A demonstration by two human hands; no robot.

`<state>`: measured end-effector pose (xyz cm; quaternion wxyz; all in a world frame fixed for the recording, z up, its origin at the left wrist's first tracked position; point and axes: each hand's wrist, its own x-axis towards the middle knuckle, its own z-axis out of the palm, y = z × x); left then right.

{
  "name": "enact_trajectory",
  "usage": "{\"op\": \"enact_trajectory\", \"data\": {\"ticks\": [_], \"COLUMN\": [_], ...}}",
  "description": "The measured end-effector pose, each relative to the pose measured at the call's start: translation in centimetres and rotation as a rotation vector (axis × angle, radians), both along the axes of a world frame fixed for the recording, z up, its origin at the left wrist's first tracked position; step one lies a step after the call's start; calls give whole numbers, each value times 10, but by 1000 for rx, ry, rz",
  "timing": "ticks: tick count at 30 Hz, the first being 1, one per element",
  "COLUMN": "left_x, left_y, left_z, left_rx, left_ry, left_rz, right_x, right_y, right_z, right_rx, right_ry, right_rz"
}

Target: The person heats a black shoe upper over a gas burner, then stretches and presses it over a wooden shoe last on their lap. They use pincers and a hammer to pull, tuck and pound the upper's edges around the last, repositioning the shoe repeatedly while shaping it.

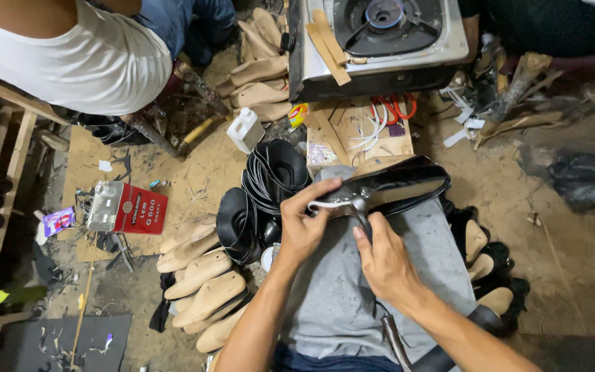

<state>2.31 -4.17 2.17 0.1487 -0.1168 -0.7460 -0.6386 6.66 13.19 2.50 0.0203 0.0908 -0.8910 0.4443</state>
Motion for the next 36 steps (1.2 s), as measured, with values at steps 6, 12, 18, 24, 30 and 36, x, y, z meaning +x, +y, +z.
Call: {"op": "enact_trajectory", "data": {"ticks": [6,12,18,24,30,36], "left_x": [-12,-28,-26,-16,-19,-22], "left_y": [-8,-11,-5,-5,-16,-16], "left_z": [5,19,18,29,44,37], "left_rx": [-50,-178,-340,-458,-425,-430], "left_ry": [-35,-267,-111,34,9,-35], "left_rz": [-178,-214,-160,-151,-350,-335], "right_x": [0,-4,5,-4,2,-5], "right_y": [9,3,28,27,31,17], "right_z": [7,5,16,12,14,13], "right_rx": [123,127,271,39,-43,-13], "right_ry": [-169,-210,117,-184,-78,354], "right_rz": [14,-19,177,19,43,108]}}
